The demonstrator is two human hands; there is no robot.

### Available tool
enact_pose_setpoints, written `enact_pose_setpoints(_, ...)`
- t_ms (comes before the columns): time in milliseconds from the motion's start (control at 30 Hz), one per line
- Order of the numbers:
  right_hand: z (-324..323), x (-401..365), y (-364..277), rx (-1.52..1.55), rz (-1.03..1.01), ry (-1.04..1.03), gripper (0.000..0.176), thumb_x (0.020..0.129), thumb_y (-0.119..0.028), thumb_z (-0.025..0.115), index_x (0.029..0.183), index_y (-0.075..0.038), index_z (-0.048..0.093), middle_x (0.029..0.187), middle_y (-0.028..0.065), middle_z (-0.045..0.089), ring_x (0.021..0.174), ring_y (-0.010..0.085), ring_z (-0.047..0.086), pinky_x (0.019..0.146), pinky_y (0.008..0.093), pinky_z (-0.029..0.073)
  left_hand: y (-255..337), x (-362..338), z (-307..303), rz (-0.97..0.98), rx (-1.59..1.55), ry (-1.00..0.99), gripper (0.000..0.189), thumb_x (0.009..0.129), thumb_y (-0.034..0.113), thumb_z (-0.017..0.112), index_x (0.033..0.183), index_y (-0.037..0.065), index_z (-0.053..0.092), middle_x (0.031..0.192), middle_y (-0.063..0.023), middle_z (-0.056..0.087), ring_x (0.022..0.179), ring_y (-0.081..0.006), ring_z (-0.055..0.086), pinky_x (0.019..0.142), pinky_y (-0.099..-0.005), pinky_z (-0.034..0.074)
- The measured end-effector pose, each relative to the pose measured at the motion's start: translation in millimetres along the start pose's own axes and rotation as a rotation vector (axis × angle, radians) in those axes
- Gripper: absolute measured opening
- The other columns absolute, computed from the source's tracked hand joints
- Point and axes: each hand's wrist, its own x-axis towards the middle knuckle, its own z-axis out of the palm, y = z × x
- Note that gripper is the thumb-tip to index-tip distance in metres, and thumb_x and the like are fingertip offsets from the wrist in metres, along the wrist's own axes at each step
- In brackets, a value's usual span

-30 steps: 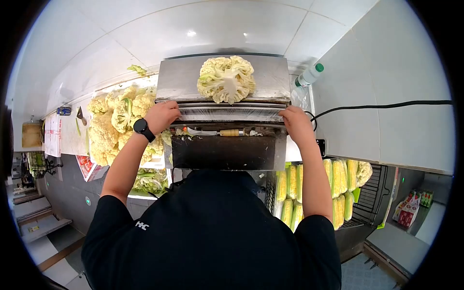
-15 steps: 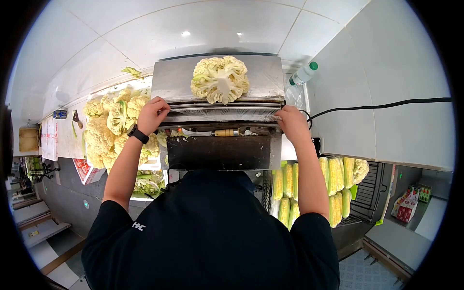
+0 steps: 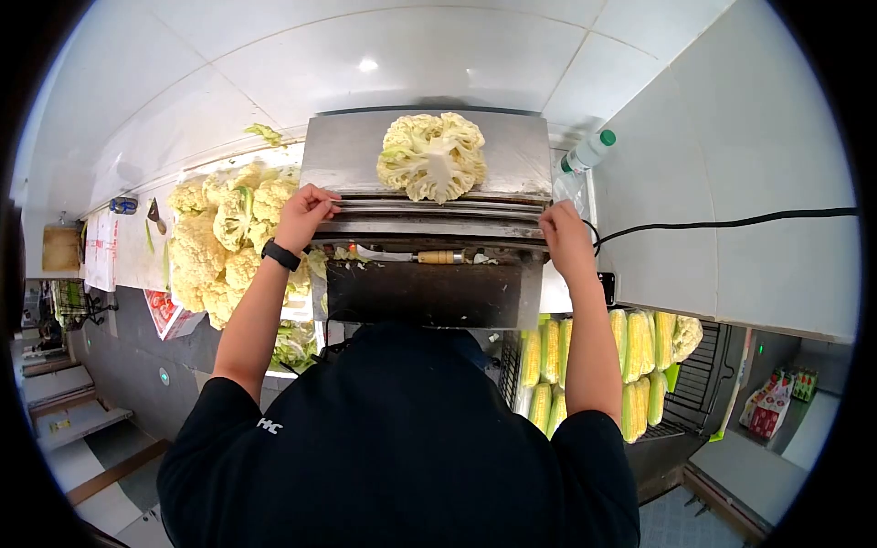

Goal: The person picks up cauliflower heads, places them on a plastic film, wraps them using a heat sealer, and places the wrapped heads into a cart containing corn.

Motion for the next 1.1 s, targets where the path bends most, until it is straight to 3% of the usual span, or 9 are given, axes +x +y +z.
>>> enact_pose_setpoints(67,1.7,0.5,4.2,0.131,-0.041,0.141,0.010,0.086,-0.002,0.059,0.096,-0.002,0.058,0.091,0.0129,0.059,0.085,0.0323,0.060,0.074,0.0339,0.048,-1.4,0.6,5.9,-0.031,-0.083,0.026,0.010,0.087,-0.001,0.061,0.097,0.003,0.059,0.092,-0.0047,0.063,0.080,-0.0102,0.060,0.074,-0.0251,0.052)
enact_pose_setpoints(100,5.0,0.0,7.4,0.131,-0.042,0.141,0.010,0.086,-0.002,0.059,0.096,-0.002,0.058,0.091,0.0129,0.059,0.085,0.0323,0.060,0.074,0.0339,0.048,-1.9,0.1,8.6,0.023,0.032,0.047,0.010,0.086,0.000,0.063,0.096,0.002,0.061,0.090,-0.0048,0.063,0.078,-0.0115,0.061,0.072,-0.0256,0.052)
enact_pose_setpoints(167,11.4,0.4,9.5,0.227,0.150,0.097,0.015,0.085,-0.002,0.061,0.100,-0.002,0.057,0.087,0.0133,0.062,0.082,0.0320,0.061,0.072,0.0329,0.048,10.0,0.3,14.7,0.080,0.147,0.071,0.010,0.085,0.000,0.065,0.095,0.002,0.063,0.087,-0.0050,0.063,0.076,-0.0129,0.062,0.070,-0.0261,0.051)
enact_pose_setpoints(233,14.5,1.4,4.1,0.259,0.137,0.114,0.015,0.084,-0.003,0.063,0.099,-0.002,0.059,0.084,0.0131,0.063,0.080,0.0315,0.062,0.071,0.0330,0.048,24.5,-2.1,16.0,0.211,0.687,-0.016,0.008,0.082,0.003,0.068,0.090,0.002,0.068,0.082,-0.0064,0.061,0.073,-0.0168,0.062,0.066,-0.0282,0.050)
enact_pose_setpoints(300,17.1,2.1,2.6,0.293,0.123,0.135,0.015,0.084,-0.003,0.064,0.098,-0.001,0.061,0.082,0.0129,0.063,0.079,0.0311,0.062,0.070,0.0330,0.048,22.0,-4.2,17.7,0.233,0.658,0.012,0.006,0.081,0.003,0.069,0.087,0.002,0.069,0.081,-0.0072,0.061,0.072,-0.0188,0.061,0.065,-0.0292,0.050)
enact_pose_setpoints(367,18.6,3.4,6.5,0.059,-0.083,0.174,0.011,0.083,-0.004,0.066,0.093,-0.001,0.065,0.083,0.0122,0.064,0.076,0.0293,0.063,0.068,0.0333,0.049,19.6,-8.0,15.6,0.311,0.597,0.057,0.006,0.079,0.004,0.070,0.084,0.002,0.069,0.080,-0.0078,0.060,0.071,-0.0214,0.061,0.063,-0.0304,0.049)
enact_pose_setpoints(467,17.8,-3.5,-1.2,0.060,-0.082,0.268,0.005,0.083,-0.005,0.067,0.086,-0.001,0.068,0.083,0.0115,0.064,0.074,0.0276,0.062,0.067,0.0340,0.049,16.3,-22.9,16.5,0.390,0.629,0.132,0.005,0.079,0.005,0.070,0.084,0.004,0.070,0.077,-0.0073,0.060,0.068,-0.0232,0.060,0.061,-0.0330,0.048)
enact_pose_setpoints(633,-9.5,-22.1,-30.9,0.119,-0.077,0.304,0.008,0.081,-0.001,0.069,0.088,-0.001,0.068,0.081,0.0098,0.063,0.071,0.0236,0.061,0.065,0.0288,0.048,36.0,-51.0,17.2,0.522,0.584,0.187,0.009,0.077,0.000,0.071,0.085,0.004,0.069,0.076,-0.0073,0.057,0.066,-0.0225,0.057,0.058,-0.0307,0.046)
enact_pose_setpoints(1100,-115.5,-26.9,-89.2,0.228,-0.148,0.414,0.011,0.075,0.008,0.071,0.083,0.002,0.068,0.078,0.0057,0.062,0.071,0.0138,0.057,0.063,0.0243,0.045,174.6,-86.7,-22.0,0.580,0.614,0.191,0.013,0.074,-0.004,0.073,0.083,0.005,0.070,0.074,-0.0040,0.058,0.069,-0.0157,0.057,0.060,-0.0265,0.045)
